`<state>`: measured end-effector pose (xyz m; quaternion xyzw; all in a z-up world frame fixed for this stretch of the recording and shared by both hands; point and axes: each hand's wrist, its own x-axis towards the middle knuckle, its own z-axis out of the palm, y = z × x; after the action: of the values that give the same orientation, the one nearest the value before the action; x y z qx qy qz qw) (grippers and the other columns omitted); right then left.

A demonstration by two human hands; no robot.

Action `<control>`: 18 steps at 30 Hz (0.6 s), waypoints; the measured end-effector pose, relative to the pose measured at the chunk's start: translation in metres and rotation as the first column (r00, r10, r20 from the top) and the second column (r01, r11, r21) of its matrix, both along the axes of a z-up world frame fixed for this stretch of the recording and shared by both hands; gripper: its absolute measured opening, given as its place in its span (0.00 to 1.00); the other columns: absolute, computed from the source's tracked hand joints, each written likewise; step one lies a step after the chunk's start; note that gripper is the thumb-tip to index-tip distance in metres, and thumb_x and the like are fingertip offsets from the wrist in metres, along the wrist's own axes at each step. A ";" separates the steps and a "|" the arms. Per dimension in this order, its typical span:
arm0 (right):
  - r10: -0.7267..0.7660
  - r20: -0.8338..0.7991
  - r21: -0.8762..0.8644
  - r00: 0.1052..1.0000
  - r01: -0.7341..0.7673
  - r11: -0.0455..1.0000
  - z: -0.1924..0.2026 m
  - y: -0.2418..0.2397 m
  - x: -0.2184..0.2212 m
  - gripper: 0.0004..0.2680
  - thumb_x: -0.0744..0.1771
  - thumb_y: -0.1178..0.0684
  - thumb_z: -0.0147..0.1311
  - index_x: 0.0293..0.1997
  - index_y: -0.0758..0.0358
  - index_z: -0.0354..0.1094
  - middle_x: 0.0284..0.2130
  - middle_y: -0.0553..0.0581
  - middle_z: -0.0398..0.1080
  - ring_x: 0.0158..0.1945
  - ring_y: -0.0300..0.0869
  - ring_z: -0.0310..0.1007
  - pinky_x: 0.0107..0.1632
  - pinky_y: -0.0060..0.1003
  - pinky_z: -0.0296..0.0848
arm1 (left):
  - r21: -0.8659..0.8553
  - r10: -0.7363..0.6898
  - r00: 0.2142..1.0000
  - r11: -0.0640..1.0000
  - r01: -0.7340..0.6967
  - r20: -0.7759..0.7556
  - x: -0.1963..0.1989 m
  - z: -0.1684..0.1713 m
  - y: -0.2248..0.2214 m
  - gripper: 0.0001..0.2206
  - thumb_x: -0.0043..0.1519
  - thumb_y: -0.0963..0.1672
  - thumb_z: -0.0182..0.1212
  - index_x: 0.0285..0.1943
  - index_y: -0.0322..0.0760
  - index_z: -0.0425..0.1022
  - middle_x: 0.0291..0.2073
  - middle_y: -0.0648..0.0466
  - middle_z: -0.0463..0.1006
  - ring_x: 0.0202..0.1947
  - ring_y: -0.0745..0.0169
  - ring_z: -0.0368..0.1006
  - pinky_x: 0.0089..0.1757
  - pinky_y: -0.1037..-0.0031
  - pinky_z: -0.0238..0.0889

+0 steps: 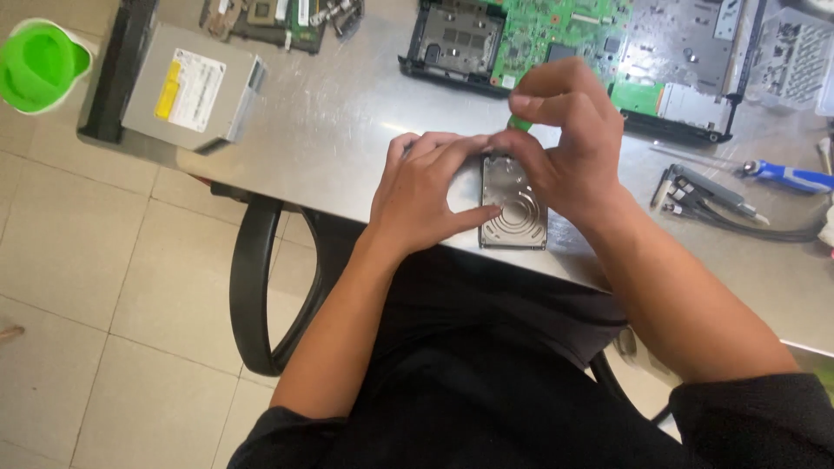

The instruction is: A person uses a screwdriver to remove screws from a laptop hard drive and its bracket while working on a motherboard.

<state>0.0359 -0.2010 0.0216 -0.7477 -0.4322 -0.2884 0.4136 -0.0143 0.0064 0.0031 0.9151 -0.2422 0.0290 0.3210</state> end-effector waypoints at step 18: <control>-0.029 -0.003 0.003 1.000 0.029 1.000 0.003 -0.008 0.001 0.12 0.73 0.46 0.53 0.50 0.65 0.58 0.43 0.71 0.68 0.46 0.59 0.72 0.47 0.53 0.70 | 0.019 0.002 1.000 1.000 -0.002 -0.030 -0.002 -0.002 0.000 0.35 0.57 0.58 0.69 0.71 0.50 0.60 0.58 0.64 0.80 0.63 0.57 0.67 0.62 0.50 0.46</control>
<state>0.0367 -0.2087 0.0245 -0.7536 -0.4204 -0.2939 0.4110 -0.0162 0.0061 0.0009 0.9187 -0.2367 0.0134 0.3158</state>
